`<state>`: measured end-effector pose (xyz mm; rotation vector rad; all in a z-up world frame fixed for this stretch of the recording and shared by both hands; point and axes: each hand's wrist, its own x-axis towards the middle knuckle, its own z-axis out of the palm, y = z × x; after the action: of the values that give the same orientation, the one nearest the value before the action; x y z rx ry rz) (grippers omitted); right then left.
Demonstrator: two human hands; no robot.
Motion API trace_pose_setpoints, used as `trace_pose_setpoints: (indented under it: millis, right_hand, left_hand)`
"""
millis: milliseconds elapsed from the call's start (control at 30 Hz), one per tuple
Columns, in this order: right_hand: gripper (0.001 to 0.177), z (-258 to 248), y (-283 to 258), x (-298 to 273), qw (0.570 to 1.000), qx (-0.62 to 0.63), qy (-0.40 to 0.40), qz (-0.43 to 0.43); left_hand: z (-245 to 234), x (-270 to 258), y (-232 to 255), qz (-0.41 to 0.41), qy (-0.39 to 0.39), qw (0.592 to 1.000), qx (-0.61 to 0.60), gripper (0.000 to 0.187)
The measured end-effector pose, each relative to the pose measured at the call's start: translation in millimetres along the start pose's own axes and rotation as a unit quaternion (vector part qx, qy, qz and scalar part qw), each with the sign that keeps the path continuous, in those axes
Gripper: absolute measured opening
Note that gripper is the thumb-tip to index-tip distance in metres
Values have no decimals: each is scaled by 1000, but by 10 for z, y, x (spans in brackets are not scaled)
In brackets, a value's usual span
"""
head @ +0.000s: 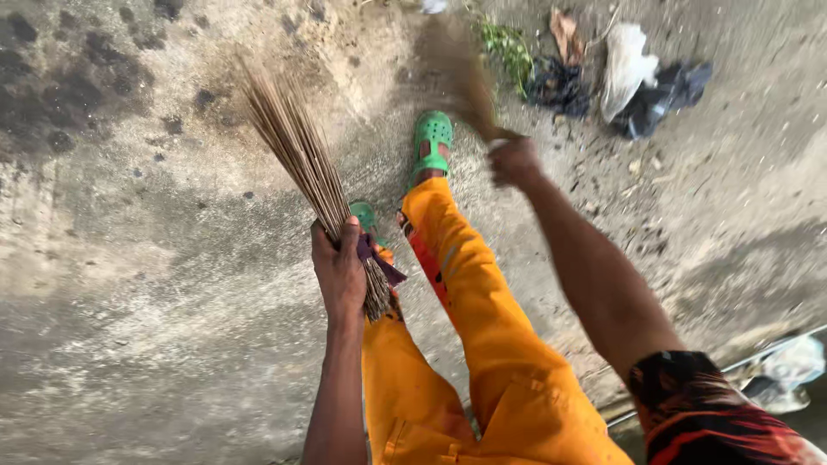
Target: The person sweeps debris and trash from a concrete ground surface using a handheld broom while holding a second broom in their other hand.
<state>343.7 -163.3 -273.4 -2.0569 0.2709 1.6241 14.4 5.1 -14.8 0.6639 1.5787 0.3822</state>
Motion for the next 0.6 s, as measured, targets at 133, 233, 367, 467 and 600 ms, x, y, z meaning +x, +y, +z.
trace_pose_setpoints:
  millis: [133,233,367,467,600]
  right_hand:
    - [39,-1193,-769,-599,979,16,202,9]
    - [49,-1220,-939,-1213,975,30,217,-32]
    - [43,-310,-571,-1518,956,280,-85,-11]
    - [54,957,-227,-1152,992,101,-78,-4]
    - [28,1355,-418,-229,966,12,-255,39]
  left_hand:
    - [252,167,0,-21,27,997,-70,29]
    - [447,239,30,-21,34,995,-96,28]
    - [529,288,171,-68,39,992,-103,31]
    - [377,324,348,-27,54,994,-88,33]
    - [172,363,601,14,72,992,-102,35]
